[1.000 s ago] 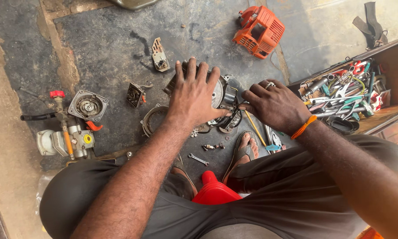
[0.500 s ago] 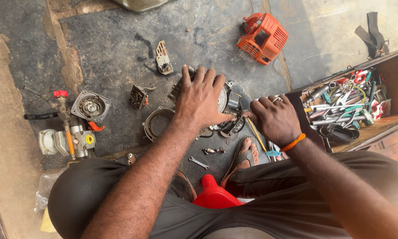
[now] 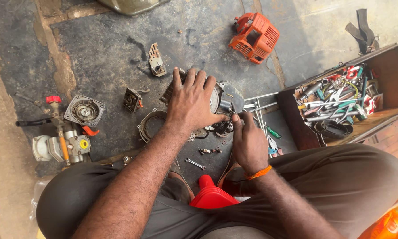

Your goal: The person sits on a small stool and works on a disassembled small engine block on the floor. They use a wrench to tighten bolts on the engine casing, occasionally repositioning the block and checking the fit of the components.

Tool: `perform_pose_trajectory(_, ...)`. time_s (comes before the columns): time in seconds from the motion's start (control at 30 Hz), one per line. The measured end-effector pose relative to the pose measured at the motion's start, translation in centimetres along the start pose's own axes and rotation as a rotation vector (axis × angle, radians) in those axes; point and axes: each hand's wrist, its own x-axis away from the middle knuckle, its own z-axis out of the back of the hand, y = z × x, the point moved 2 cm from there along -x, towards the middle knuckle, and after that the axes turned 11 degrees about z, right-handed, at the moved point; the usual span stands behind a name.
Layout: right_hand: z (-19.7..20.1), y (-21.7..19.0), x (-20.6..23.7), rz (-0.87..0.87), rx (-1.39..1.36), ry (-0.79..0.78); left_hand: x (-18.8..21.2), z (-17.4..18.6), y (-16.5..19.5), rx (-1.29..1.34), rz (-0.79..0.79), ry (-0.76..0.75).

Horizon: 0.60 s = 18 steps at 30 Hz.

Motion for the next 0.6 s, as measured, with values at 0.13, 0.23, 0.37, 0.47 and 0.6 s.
perform_pose_trajectory(0.13, 2.2, 0.3, -0.7, 0.128, -0.025, -0.121, 0.1, 0.2, 0.0, 0.020, 0.004, -0.042)
perform_pose_trajectory(0.23, 3.5, -0.1, -1.7, 0.225, -0.097, -0.161, 0.1, 0.4, -0.4, 0.004, 0.017, -0.013)
perform_pose_trajectory(0.37, 5.3, -0.7, -2.2, 0.362, -0.138, -0.177, 0.2, 0.4, -0.6, -0.008, 0.008, -0.045)
perform_pose_trajectory(0.47, 6.6, -0.2, -3.2, 0.278, -0.100, -0.281, 0.3, 0.4, -0.6, -0.006, -0.006, 0.008)
perform_pose_trajectory(0.6, 7.4, -0.2, -4.5, 0.542, 0.019, -0.256, 0.4, 0.3, -0.5, -0.019, -0.017, -0.029)
